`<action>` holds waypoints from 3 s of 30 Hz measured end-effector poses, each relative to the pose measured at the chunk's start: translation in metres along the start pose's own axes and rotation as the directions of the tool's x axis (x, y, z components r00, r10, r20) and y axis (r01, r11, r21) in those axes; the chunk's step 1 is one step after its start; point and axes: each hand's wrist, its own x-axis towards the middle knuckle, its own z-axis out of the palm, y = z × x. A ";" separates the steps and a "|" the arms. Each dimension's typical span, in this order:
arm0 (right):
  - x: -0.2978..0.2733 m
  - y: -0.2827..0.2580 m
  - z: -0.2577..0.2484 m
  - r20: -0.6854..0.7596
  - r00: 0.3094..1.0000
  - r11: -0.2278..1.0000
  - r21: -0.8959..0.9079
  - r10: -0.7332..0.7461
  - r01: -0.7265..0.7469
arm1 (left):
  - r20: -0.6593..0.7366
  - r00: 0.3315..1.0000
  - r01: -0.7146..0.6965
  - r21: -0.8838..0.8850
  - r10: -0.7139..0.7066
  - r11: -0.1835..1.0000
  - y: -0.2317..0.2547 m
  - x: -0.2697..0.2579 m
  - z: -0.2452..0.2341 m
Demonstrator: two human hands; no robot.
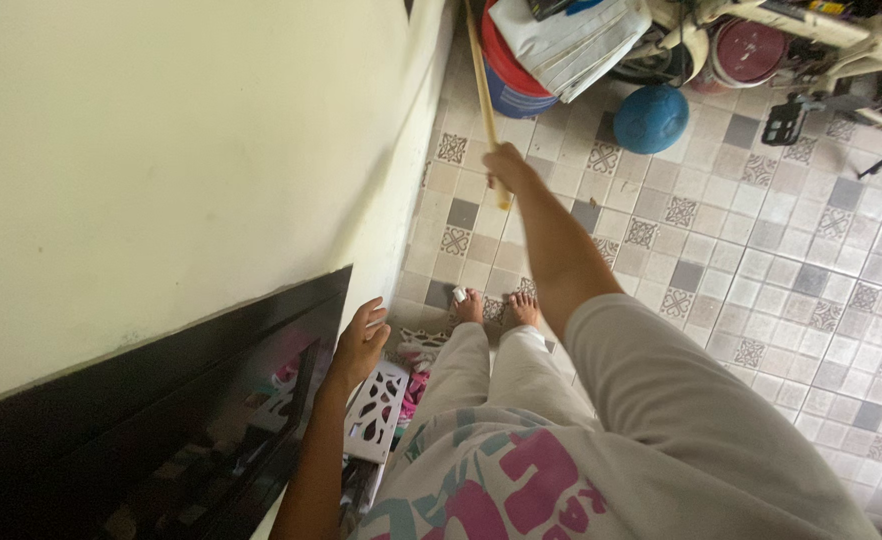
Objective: The person organizes footwear on the floor by hand, moving sandals and shoes into rows, and then uses a small broom to sweep debris from the tiled surface around a motorcycle.
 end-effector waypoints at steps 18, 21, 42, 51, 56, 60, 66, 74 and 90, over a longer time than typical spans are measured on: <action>-0.396 0.101 -0.109 0.040 0.970 0.951 -0.210 0.241 -0.227 | 0.229 0.953 -0.179 -0.098 0.197 0.979 0.087 0.077 0.047; -0.375 0.100 -0.085 0.211 0.952 0.952 0.167 0.221 -0.257 | 0.281 0.947 -0.149 -0.038 0.154 0.988 0.100 0.082 0.073; -0.383 0.272 -0.346 -0.108 0.807 0.486 0.841 0.580 -0.237 | 0.387 0.913 -0.130 -0.019 0.128 0.991 0.133 0.085 0.264; -0.370 0.240 -0.364 -0.217 0.881 0.814 0.519 0.420 -0.261 | 0.406 0.901 -0.164 -0.006 0.153 0.986 0.181 0.067 0.346; -0.372 0.194 -0.373 -0.307 0.908 0.953 -0.011 0.284 -0.302 | 0.387 0.909 -0.168 0.004 0.154 0.986 0.198 0.048 0.360; -0.447 0.201 -0.413 -0.212 0.912 0.928 -0.054 0.351 -0.369 | 0.363 0.923 -0.130 -0.010 0.125 0.991 0.183 0.053 0.358; -0.461 0.198 -0.415 -0.217 0.911 0.923 -0.090 0.350 -0.375 | 0.317 0.943 -0.099 -0.020 0.100 0.995 0.165 0.059 0.353; -0.398 0.159 -0.389 -0.201 0.953 0.923 -0.267 0.228 -0.277 | 0.305 0.945 -0.120 -0.004 0.116 0.993 0.179 0.050 0.370; -0.414 0.120 -0.313 0.482 0.775 0.256 0.754 0.409 -0.604 | 0.247 0.966 -0.051 -0.077 0.069 0.996 0.143 0.046 0.362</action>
